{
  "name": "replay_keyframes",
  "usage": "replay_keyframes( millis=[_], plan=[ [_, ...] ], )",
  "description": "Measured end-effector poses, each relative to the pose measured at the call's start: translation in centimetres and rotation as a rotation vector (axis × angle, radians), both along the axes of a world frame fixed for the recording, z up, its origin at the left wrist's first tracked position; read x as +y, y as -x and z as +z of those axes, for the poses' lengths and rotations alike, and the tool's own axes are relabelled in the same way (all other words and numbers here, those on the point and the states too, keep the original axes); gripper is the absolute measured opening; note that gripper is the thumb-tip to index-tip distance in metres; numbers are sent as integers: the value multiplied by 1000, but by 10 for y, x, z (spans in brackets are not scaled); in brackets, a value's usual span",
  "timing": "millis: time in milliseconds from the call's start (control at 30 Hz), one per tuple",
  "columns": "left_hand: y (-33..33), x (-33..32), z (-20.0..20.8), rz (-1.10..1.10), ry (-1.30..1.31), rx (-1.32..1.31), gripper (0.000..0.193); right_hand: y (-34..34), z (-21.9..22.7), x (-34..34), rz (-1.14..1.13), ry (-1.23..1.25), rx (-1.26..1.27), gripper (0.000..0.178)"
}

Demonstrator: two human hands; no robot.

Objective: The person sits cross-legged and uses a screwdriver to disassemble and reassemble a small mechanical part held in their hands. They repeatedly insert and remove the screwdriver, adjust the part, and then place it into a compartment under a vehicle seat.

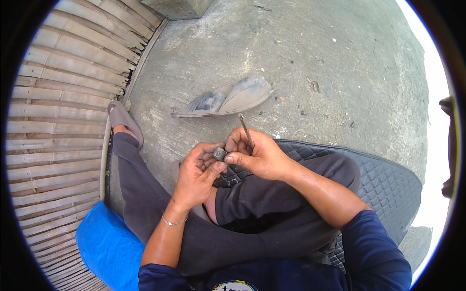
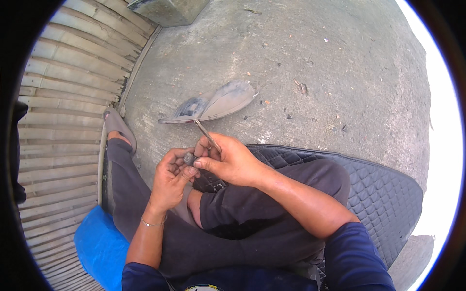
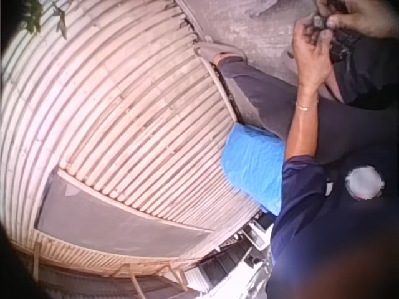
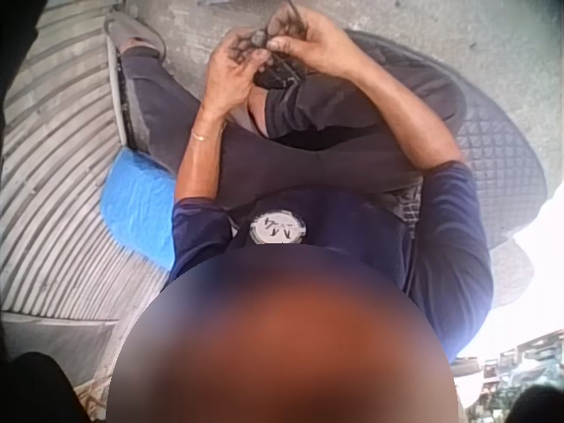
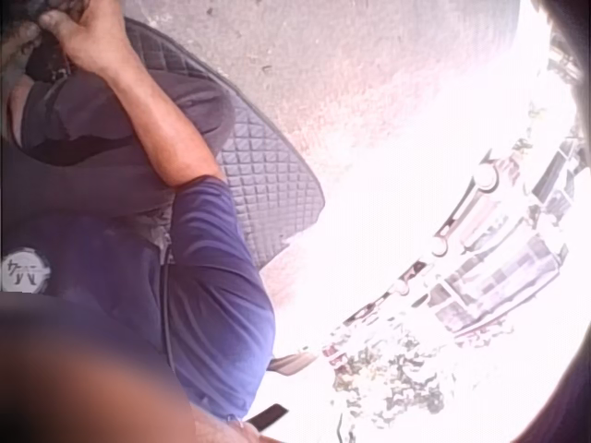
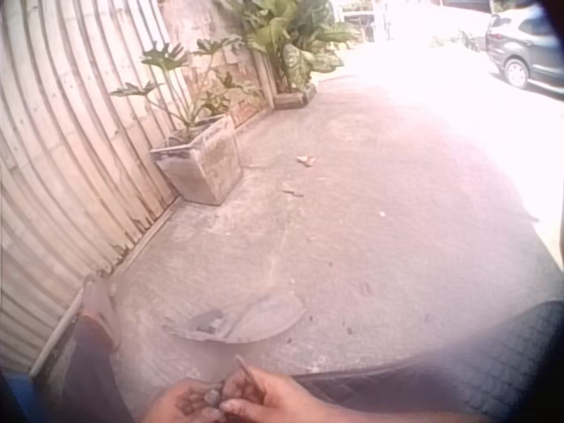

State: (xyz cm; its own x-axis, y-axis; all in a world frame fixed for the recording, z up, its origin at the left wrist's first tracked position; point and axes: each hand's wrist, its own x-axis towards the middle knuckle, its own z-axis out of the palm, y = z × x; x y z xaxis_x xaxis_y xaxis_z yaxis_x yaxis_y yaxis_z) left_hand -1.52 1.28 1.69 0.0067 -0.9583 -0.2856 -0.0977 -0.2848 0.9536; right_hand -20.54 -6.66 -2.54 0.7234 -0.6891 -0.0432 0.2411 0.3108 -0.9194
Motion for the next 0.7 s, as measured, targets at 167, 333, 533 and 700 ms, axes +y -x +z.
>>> replay_keyframes(
  millis=[167, 333, 533, 700],
  plan=[
    [1, 1, -5, -16, 69, -76, 36, 1, -1, -4, -114, 314, 97, 14],
    [4, 0, -10, -10, 109, -99, 38, 0, -10, -4, -175, 453, 110, 14],
    [-1, -1, -7, -53, 81, 13, 42, 0, -12, -6, -122, 63, -16, 13],
    [-8, -4, -11, -54, 71, 247, 46, 1, -5, -11, -419, 175, 128, 17]
  ],
)
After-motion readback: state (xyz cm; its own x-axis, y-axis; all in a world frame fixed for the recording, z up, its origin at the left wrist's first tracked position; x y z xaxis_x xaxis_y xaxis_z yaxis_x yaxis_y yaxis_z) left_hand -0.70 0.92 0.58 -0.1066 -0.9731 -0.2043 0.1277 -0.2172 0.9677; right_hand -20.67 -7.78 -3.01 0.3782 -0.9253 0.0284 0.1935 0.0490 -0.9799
